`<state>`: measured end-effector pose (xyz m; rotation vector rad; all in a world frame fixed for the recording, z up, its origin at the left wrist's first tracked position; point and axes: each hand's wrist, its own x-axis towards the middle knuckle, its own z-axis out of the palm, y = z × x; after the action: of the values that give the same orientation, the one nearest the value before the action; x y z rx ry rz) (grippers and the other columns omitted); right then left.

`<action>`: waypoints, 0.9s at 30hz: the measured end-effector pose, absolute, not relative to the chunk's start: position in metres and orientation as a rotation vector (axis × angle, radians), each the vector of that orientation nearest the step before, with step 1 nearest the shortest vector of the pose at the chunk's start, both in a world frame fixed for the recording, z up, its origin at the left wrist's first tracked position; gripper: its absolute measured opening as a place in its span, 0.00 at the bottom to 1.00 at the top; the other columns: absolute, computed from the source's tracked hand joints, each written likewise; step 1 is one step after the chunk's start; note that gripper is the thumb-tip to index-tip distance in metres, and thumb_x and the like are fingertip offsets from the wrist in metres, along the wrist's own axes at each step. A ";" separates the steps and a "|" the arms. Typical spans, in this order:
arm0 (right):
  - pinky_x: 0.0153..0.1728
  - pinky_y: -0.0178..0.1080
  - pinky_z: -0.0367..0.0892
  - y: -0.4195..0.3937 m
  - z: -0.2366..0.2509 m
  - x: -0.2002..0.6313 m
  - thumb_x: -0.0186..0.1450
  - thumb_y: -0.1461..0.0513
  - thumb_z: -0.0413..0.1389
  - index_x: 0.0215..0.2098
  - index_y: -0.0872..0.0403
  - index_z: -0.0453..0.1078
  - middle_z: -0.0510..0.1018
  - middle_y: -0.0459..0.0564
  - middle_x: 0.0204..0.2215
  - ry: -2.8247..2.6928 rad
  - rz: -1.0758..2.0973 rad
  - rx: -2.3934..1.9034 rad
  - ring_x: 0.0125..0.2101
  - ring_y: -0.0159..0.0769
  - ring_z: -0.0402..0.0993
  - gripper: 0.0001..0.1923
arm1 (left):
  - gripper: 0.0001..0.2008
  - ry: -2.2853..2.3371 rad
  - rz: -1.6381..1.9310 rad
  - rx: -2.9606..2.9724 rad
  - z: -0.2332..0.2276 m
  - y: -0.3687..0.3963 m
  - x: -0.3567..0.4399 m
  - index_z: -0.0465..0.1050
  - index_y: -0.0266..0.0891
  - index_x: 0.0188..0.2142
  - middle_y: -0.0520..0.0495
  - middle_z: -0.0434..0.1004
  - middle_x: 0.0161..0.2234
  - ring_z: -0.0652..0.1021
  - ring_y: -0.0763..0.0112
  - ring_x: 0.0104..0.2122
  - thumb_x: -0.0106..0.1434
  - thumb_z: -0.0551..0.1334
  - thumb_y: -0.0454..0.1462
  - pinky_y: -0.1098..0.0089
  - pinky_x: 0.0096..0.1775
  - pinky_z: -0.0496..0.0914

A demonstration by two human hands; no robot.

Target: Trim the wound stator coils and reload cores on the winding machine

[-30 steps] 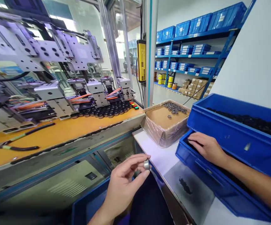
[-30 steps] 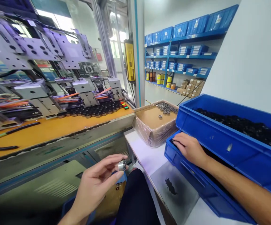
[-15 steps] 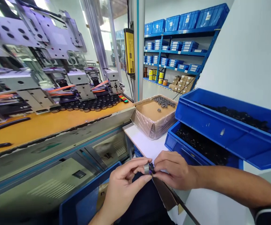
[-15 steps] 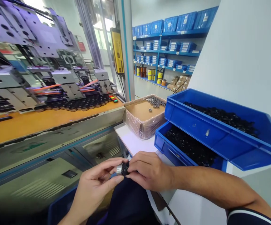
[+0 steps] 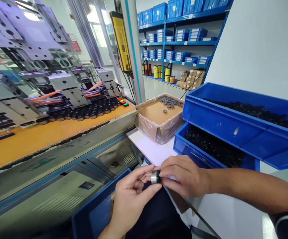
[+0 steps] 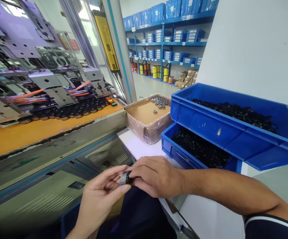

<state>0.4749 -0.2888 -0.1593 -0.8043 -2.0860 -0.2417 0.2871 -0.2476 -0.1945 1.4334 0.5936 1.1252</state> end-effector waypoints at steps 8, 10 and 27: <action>0.36 0.32 0.72 -0.288 -0.160 0.478 0.68 0.66 0.57 0.48 0.58 0.67 0.75 0.52 0.37 -2.105 -0.300 -0.812 0.37 0.31 0.74 0.11 | 0.18 0.578 1.104 1.467 -0.197 -0.244 0.283 0.83 0.46 0.41 0.49 0.86 0.30 0.84 0.66 0.30 0.49 0.75 0.32 0.72 0.35 0.81; 0.35 0.32 0.72 -0.288 -0.160 0.477 0.67 0.66 0.57 0.48 0.58 0.67 0.75 0.52 0.36 -2.113 -0.311 -0.812 0.37 0.31 0.74 0.11 | 0.18 0.563 1.106 1.452 -0.197 -0.244 0.283 0.83 0.47 0.41 0.50 0.86 0.31 0.84 0.68 0.30 0.49 0.75 0.31 0.74 0.35 0.80; 0.33 0.35 0.74 -0.287 -0.160 0.480 0.66 0.65 0.58 0.48 0.62 0.67 0.75 0.54 0.34 -2.190 -0.461 -0.750 0.33 0.33 0.73 0.13 | 0.18 0.486 1.032 1.297 -0.193 -0.243 0.285 0.84 0.45 0.39 0.48 0.87 0.31 0.86 0.63 0.29 0.47 0.75 0.30 0.71 0.34 0.81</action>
<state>0.4801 -0.2872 -0.1596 -0.7499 -2.1901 -0.4611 0.2853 -0.2429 -0.1934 1.2975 0.4859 1.0322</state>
